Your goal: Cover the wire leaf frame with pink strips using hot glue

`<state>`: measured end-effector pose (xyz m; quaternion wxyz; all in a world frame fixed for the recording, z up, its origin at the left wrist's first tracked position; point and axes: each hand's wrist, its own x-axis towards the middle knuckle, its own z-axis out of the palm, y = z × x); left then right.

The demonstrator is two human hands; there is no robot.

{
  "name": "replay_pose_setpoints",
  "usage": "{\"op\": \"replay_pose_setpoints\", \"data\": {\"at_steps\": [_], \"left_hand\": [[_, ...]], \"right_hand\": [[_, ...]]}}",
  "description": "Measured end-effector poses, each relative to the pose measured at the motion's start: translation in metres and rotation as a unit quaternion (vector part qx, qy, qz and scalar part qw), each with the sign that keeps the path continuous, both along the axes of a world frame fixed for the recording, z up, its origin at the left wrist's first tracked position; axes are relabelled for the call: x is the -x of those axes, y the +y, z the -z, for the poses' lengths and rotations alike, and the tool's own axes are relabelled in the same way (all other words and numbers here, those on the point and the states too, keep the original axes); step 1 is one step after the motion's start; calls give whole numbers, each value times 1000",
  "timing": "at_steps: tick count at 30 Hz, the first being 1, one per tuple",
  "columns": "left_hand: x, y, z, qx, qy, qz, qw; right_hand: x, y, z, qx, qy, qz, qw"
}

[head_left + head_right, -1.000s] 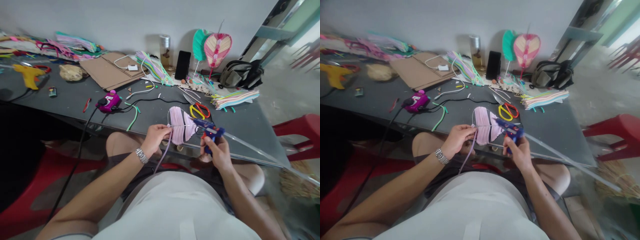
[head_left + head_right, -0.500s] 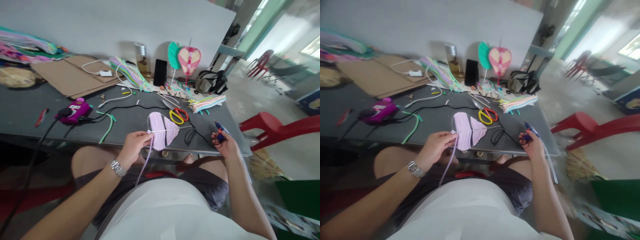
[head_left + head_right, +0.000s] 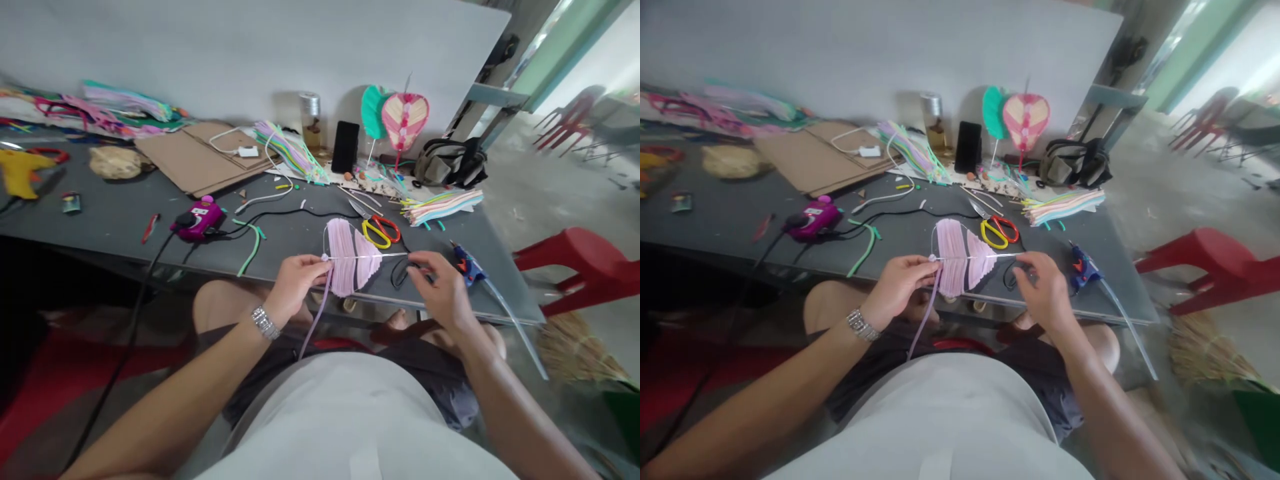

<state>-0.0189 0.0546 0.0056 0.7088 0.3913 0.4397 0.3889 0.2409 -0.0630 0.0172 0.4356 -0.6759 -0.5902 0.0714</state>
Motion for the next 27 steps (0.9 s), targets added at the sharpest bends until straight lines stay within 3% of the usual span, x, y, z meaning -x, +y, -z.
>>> {"op": "replay_pose_setpoints", "data": {"at_steps": [2, 5, 10, 15, 22, 27], "left_hand": [[2, -2, -5, -7, 5, 1, 1000], [12, -2, -12, -21, 19, 5, 1000], [33, 6, -22, -50, 41, -9, 998], [37, 8, -25, -54, 26, -32, 998], [29, 3, -15, -113, 52, -76, 989], [23, 0, -16, -143, 77, -79, 984]], "right_hand": [[16, 37, 3, -7, -40, -51, 998], [22, 85, 12, 23, -4, -110, 994], [28, 125, 14, 121, 127, -228, 958], [41, 124, 2, 146, 194, -234, 941], [51, 102, 1, 100, 185, -163, 964], [51, 89, 4, 88, 147, -126, 977]]}}
